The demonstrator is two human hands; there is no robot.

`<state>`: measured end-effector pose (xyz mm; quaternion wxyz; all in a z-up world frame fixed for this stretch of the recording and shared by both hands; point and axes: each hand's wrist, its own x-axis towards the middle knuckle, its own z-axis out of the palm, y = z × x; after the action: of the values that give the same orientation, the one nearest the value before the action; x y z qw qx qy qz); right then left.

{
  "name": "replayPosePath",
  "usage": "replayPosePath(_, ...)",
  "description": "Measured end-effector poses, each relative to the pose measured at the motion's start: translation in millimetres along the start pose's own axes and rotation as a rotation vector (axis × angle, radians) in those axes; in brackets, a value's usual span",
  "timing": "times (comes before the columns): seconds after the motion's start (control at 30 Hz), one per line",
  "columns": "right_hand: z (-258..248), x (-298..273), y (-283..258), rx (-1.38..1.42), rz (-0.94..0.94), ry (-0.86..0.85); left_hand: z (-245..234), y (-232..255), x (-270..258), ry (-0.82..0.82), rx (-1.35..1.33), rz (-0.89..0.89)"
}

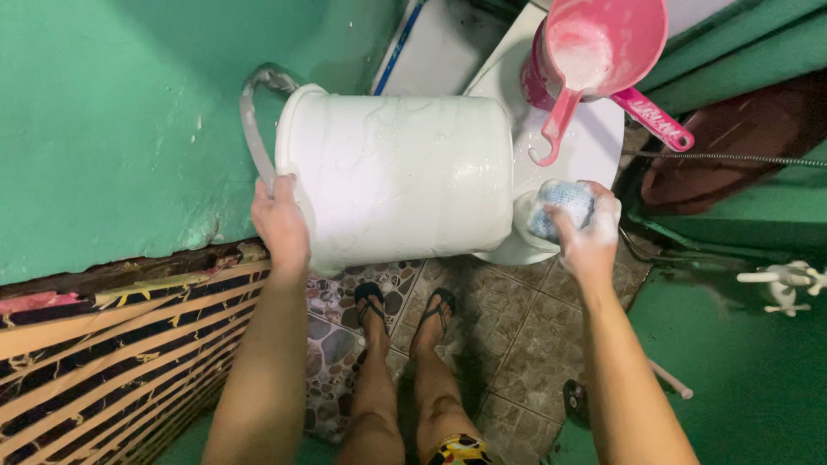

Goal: The person scrubs the interior and exterior of a plastic bucket using a soapy sponge, then rinses it with a handheld sprayer.

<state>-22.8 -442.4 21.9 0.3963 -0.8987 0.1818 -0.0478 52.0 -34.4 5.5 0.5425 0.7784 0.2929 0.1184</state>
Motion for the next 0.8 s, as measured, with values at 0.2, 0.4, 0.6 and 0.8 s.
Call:
replayPosePath(0.2,65.7,-15.8,-76.3,-0.306,-0.476,0.131,1.1,-10.2,-19.1,0.157,0.176,0.168)
replayPosePath(0.4,103.4,38.2,-103.0,-0.331,-0.476,0.1,2.2,-9.4,-20.2,0.075,0.118,0.038)
replayPosePath(0.6,98.9,127.1,-116.3,-0.366,-0.107,-0.106,-2.5,3.1,-37.6,0.175,0.155,0.337)
replayPosePath(0.8,88.3,40.3,-96.1,-0.19,-0.338,0.06,-5.8,0.7,-40.2,0.196,0.093,0.365)
